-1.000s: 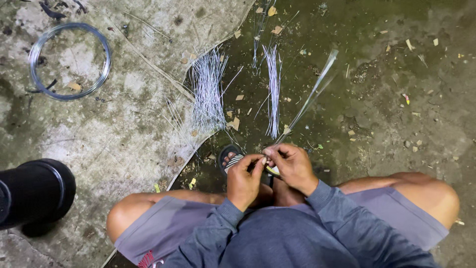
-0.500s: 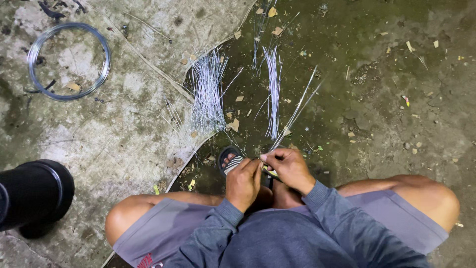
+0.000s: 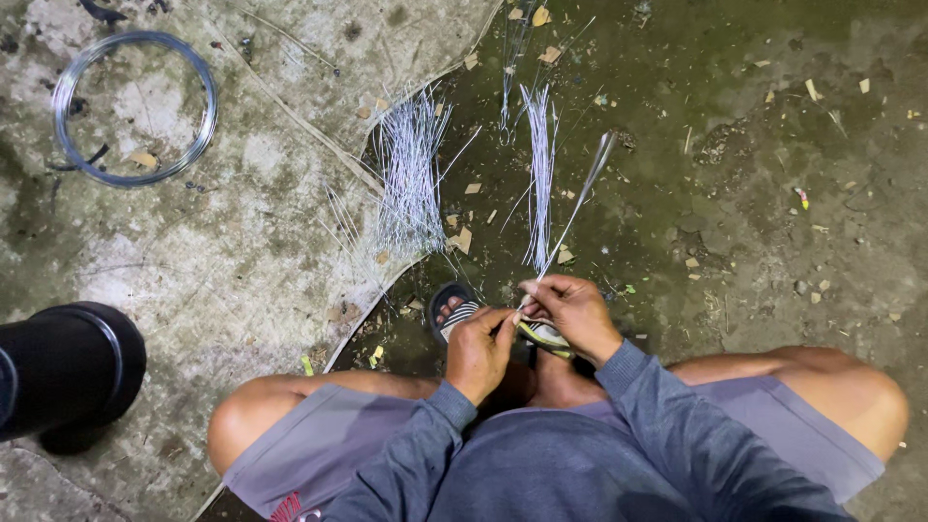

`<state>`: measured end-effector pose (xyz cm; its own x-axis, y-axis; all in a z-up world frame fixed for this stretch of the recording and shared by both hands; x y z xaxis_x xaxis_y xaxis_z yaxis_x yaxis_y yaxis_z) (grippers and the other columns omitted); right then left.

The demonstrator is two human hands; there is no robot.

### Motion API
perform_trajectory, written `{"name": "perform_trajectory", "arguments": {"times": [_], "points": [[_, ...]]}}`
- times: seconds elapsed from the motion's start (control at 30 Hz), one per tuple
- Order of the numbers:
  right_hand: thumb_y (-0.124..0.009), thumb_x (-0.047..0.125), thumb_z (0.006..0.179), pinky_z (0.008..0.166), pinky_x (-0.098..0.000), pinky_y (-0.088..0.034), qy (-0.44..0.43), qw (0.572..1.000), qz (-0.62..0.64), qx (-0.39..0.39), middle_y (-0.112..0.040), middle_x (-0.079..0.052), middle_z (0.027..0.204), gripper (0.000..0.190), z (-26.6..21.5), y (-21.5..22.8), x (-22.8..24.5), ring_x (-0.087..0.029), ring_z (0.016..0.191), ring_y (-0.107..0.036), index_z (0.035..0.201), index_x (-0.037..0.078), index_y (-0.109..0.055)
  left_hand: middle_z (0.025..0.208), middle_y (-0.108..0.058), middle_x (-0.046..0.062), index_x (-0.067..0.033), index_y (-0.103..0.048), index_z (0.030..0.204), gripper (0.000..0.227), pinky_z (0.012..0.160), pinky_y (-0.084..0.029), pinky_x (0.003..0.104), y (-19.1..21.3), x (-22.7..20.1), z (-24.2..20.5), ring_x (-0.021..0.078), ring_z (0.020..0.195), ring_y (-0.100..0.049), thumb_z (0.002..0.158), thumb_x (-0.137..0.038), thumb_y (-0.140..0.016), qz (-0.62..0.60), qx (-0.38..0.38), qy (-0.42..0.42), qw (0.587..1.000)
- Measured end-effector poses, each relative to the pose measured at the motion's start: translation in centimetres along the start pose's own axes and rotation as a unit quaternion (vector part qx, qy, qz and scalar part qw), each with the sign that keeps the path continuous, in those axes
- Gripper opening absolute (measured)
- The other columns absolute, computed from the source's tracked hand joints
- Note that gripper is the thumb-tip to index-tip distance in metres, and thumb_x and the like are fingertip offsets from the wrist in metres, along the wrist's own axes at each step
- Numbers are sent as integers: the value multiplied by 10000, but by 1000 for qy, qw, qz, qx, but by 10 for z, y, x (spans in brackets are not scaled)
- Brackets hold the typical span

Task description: The person sits on the floor and uses pliers to cut thin metal wires from a coil into short lengths. They repeatedly cut the wire, bend the ends into loops, and place the finished pieces into a pile on the floor.

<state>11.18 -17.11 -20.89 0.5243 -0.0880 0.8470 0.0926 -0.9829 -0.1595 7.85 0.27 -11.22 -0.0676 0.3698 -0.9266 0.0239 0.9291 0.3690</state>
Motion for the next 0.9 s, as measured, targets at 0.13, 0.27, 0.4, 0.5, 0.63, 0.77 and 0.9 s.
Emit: {"name": "perform_trajectory", "arguments": {"times": [0.13,0.27,0.4,0.5,0.63,0.77,0.9], "points": [[-705,150,973,615,-266,-564,-30,997,-30,-58,-724,-71,767,195,9,7,-32,-114,650,-673,979,-39,-753,821,-736,146,-9,-769,999,185,600,-537,363,-17,29,-3,265,650,-731,934,-160,-684,-15,21,66,998],[-638,171,987,638,-252,-585,-63,997,5,-50,-724,-43,787,203,23,16,-68,-95,666,-687,1029,10,-754,847,-752,144,-20,-775,999,217,590,-554,354,-28,62,-4,242,639,-747,948,-202,-671,-28,38,111,993],[-650,152,1012,609,-275,-588,-44,996,-55,-53,-706,-67,756,204,43,25,-93,-122,635,-669,983,-36,-723,812,-773,157,-30,-768,1065,295,633,-569,361,-42,90,-5,257,660,-755,938,-283,-684,-11,77,166,983],[-589,147,1022,580,-277,-580,-38,987,-150,-36,-708,-67,737,204,71,42,-95,-116,626,-677,1017,-5,-725,824,-761,172,-28,-707,1146,417,672,-582,384,-43,110,-2,284,724,-757,936,-389,-701,13,44,189,981],[-558,107,1038,533,-295,-533,95,956,-274,-46,-706,-76,729,205,138,63,-46,-118,595,-659,1019,-6,-728,880,-761,177,-46,-738,1130,386,722,-580,420,-35,138,4,326,791,-748,934,-374,-684,60,10,200,978],[-650,147,1053,549,-335,-512,220,872,-432,-65,-700,-72,681,280,222,65,51,-148,566,-647,819,14,-727,932,-755,195,-60,-758,1086,292,781,-576,445,-25,152,11,370,859,-731,925,-287,-672,87,-22,204,975],[-724,213,1032,618,-317,-564,221,886,-400,-75,-755,-83,834,163,284,66,126,-136,668,-702,1049,54,-758,1070,-716,226,-33,-736,1062,283,855,-533,495,-16,140,22,417,992,-669,824,-178,-692,188,-38,122,974]]}}
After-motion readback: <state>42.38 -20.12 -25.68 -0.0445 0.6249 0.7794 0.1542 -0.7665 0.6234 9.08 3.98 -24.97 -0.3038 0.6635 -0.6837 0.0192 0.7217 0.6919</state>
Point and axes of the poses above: each hand's wrist, its own z-axis towards the middle knuckle, its own y-axis out of the back of the hand, x = y × z, the point moved 7 cm from there along z, towards the middle knuckle
